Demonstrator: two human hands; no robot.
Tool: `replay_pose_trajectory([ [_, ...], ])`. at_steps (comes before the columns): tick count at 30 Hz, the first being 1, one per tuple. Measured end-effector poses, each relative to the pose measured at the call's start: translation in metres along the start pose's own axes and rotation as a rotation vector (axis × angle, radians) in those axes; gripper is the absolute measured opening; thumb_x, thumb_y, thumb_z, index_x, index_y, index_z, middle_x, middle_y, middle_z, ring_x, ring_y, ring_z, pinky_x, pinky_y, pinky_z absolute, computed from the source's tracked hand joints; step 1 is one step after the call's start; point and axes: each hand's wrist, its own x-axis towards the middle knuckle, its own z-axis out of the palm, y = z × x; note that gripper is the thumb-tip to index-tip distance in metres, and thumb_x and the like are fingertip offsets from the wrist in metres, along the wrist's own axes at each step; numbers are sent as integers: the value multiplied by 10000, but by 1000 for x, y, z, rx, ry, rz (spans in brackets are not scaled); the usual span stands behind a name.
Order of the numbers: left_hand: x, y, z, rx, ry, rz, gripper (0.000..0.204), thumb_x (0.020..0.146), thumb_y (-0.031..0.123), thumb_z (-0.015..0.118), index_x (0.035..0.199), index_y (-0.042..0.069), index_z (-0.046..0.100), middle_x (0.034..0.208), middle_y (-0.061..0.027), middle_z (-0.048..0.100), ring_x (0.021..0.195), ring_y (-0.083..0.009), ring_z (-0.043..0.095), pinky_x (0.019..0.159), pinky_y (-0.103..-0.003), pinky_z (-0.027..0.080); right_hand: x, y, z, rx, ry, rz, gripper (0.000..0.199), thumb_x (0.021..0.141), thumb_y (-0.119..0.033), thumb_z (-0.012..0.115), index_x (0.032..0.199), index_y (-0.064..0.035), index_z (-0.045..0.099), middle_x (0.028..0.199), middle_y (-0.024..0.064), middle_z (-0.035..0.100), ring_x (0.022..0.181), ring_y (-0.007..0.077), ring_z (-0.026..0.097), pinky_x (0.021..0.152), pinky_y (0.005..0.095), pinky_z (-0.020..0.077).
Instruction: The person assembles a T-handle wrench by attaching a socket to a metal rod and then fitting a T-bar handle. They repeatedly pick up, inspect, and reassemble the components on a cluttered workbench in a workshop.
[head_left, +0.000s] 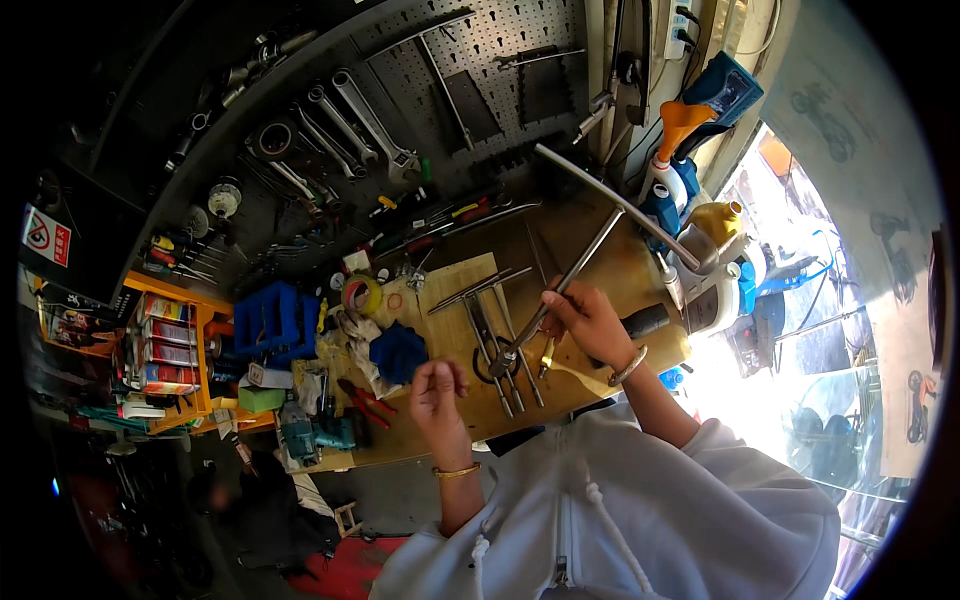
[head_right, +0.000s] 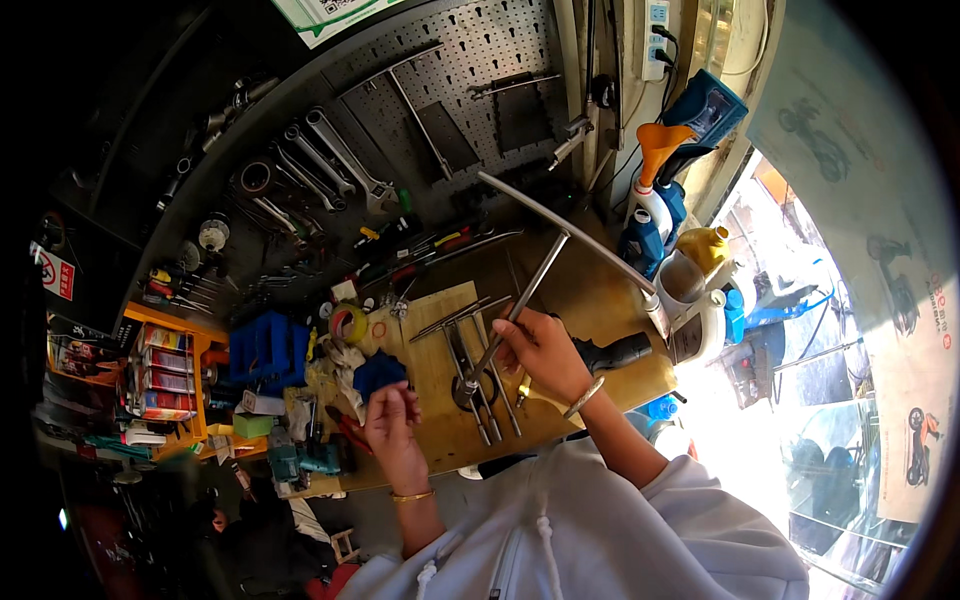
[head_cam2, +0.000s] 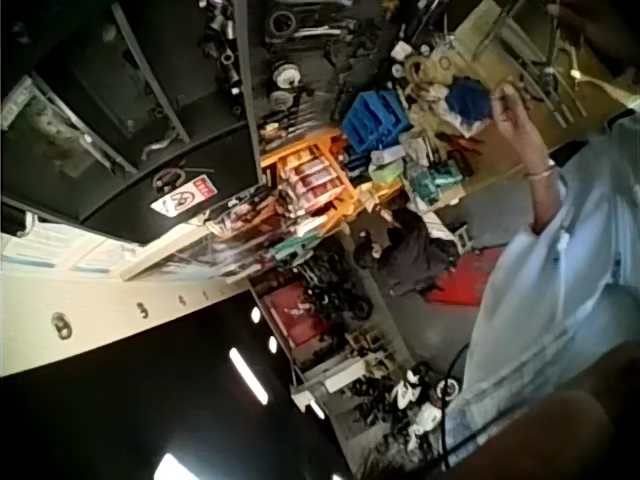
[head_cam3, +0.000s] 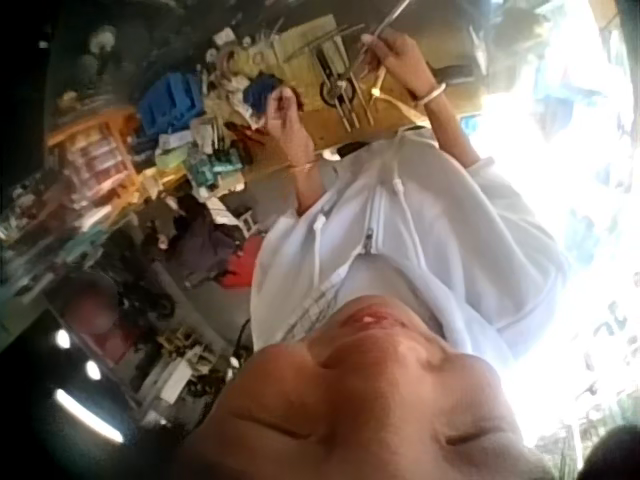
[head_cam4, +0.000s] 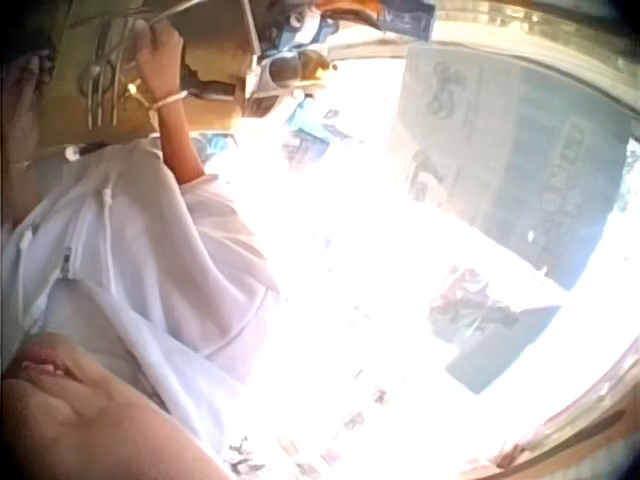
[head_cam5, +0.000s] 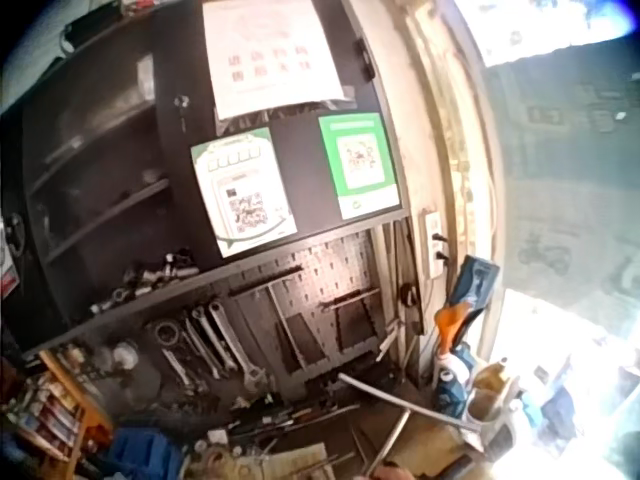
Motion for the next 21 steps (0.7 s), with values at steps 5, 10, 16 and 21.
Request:
replay_pose_trajectory([
  [5, -7, -9, 27, 448, -218, 227, 385, 843, 21, 656, 1219, 31, 576, 1167, -77, 558, 760, -93, 576, 612, -196, 481, -7, -9, 2, -117, -62, -59, 192, 950, -147, 544, 873, 27, 561, 626, 83, 602, 544, 152, 600, 531, 280, 477],
  [10, -21, -34, 47, 467, -337, 100, 533, 838, 0, 640, 1342, 33, 472, 1262, -139, 550, 787, -123, 620, 596, -236, 502, -16, -8, 2, -271, -90, -203, 146, 918, -118, 558, 885, 23, 573, 666, 146, 597, 581, 285, 593, 559, 350, 463],
  [16, -32, -40, 57, 523, -369, 158, 621, 847, 1, 613, 1413, 25, 360, 1257, -148, 557, 942, -200, 637, 721, -288, 520, -22, 3, 5, -491, -87, -413, 89, 883, -60, 551, 921, 10, 591, 848, 177, 594, 734, 385, 565, 661, 414, 467],
  [21, -46, -42, 67, 470, -319, 216, 677, 838, -16, 590, 1448, 22, 298, 1212, -124, 542, 1065, -175, 545, 867, -298, 463, -27, 14, 8, -547, -56, -506, 192, 778, -27, 591, 965, -29, 544, 863, 134, 531, 806, 340, 572, 682, 402, 473],
])
